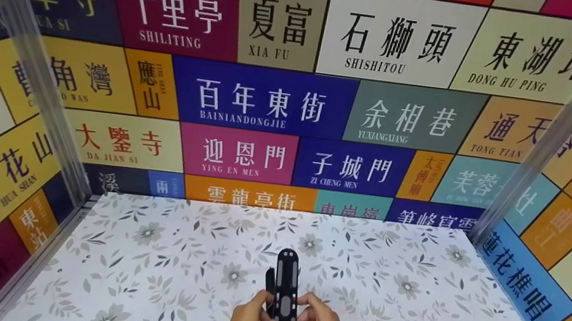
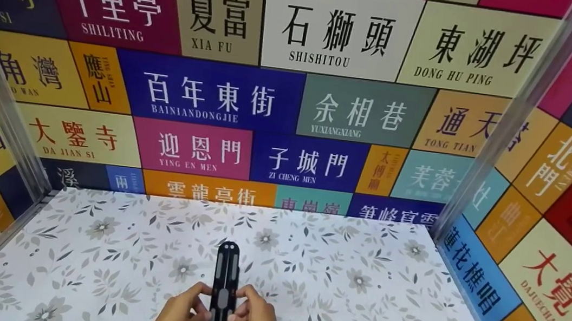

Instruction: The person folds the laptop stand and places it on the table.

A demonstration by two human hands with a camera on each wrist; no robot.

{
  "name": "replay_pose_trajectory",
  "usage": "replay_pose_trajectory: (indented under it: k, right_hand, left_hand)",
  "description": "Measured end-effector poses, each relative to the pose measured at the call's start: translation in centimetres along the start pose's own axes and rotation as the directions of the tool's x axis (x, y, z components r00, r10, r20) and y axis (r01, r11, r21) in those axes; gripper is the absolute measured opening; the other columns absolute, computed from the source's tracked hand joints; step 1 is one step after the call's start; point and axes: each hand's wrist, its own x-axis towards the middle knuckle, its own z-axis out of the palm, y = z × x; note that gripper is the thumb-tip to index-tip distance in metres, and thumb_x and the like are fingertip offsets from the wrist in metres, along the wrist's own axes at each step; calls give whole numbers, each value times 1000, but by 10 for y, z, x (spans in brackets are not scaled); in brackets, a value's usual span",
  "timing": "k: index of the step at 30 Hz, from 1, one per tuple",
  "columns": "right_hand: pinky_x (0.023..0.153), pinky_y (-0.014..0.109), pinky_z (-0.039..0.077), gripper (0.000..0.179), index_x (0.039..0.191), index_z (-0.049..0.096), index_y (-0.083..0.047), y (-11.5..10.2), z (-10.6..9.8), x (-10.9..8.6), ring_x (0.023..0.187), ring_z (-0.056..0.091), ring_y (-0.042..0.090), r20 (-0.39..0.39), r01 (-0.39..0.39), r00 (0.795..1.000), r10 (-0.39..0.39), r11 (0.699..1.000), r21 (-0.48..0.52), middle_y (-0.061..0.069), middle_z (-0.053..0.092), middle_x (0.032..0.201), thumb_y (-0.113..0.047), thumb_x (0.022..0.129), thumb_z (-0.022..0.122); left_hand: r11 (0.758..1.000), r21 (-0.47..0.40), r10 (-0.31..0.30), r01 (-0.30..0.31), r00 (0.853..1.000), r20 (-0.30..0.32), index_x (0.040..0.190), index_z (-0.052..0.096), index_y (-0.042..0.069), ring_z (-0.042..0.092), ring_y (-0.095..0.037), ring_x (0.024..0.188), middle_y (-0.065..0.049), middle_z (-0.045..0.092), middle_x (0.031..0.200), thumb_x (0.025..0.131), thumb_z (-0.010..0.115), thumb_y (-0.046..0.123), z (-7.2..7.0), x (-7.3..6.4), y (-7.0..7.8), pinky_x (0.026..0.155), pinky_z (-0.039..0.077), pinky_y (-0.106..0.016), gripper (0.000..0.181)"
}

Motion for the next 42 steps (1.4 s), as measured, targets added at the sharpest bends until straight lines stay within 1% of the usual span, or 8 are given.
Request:
replay_pose_trajectory:
  k: [13,17,21,24,28,29,37,42]
  right_hand:
    - [55,38,55,39,117,50,-14,-5,4,-1,70,57,17,11,-73,997,72,995,61,7,56,82,0,83,63]
    - [59,46,55,35,116,49,-12,-8,-3,-1,76,58,20,73,-138,989,127,978,160,8,55,86,-9,85,66]
    - [62,47,55,37,119,52,-12,-12,-12,5,81,62,25,78,-104,992,95,986,130,12,58,96,-24,87,65]
    - [70,46,56,42,125,52,-12,-17,-21,15,89,64,29,22,-49,999,47,995,85,14,60,104,-29,88,63]
    - [83,48,52,50,134,45,-7,-28,-29,36,101,62,31,8,-47,999,46,975,219,18,60,115,-28,91,60]
    - [85,47,51,51,136,44,-7,-30,-30,42,103,62,31,20,-57,998,53,962,268,19,59,118,-28,92,59]
    - [78,44,55,59,138,43,-8,-35,-17,74,98,65,28,70,-81,996,60,927,367,18,64,114,-28,87,66]
    - [72,44,56,51,126,53,-3,-33,-12,80,88,68,27,57,-74,997,57,930,360,18,68,103,-26,83,70]
  left_hand:
    - [1000,-13,29,-28,999,16,110,52,13,54,-8,53,3,59,63,78,62,-5,-1,-2,-4,47,45,-24,38]
    - [993,-114,-14,20,998,53,118,42,6,57,-13,56,-2,61,68,82,62,0,0,-7,-4,49,49,-27,42]
    - [977,-170,-110,131,986,126,115,42,4,60,-17,66,-5,64,78,82,68,16,2,-13,-8,61,50,-34,43]
    - [924,-317,-143,216,961,237,111,48,3,64,-20,76,-9,67,86,83,68,21,4,-17,-12,69,51,-37,39]
    - [778,-547,-119,309,927,355,114,47,-2,65,-23,87,-15,68,96,85,63,13,10,-19,-18,77,52,-38,37]
    - [761,-566,-118,318,925,360,116,47,-3,65,-23,87,-15,68,97,85,62,12,12,-19,-19,78,53,-38,38]
    - [787,-515,-199,338,931,307,129,44,-2,66,-24,91,-16,67,103,87,58,4,20,-19,-18,79,53,-39,45]
    - [776,-529,-203,342,931,305,129,46,-2,66,-24,90,-16,68,102,86,60,4,24,-18,-18,79,53,-39,46]
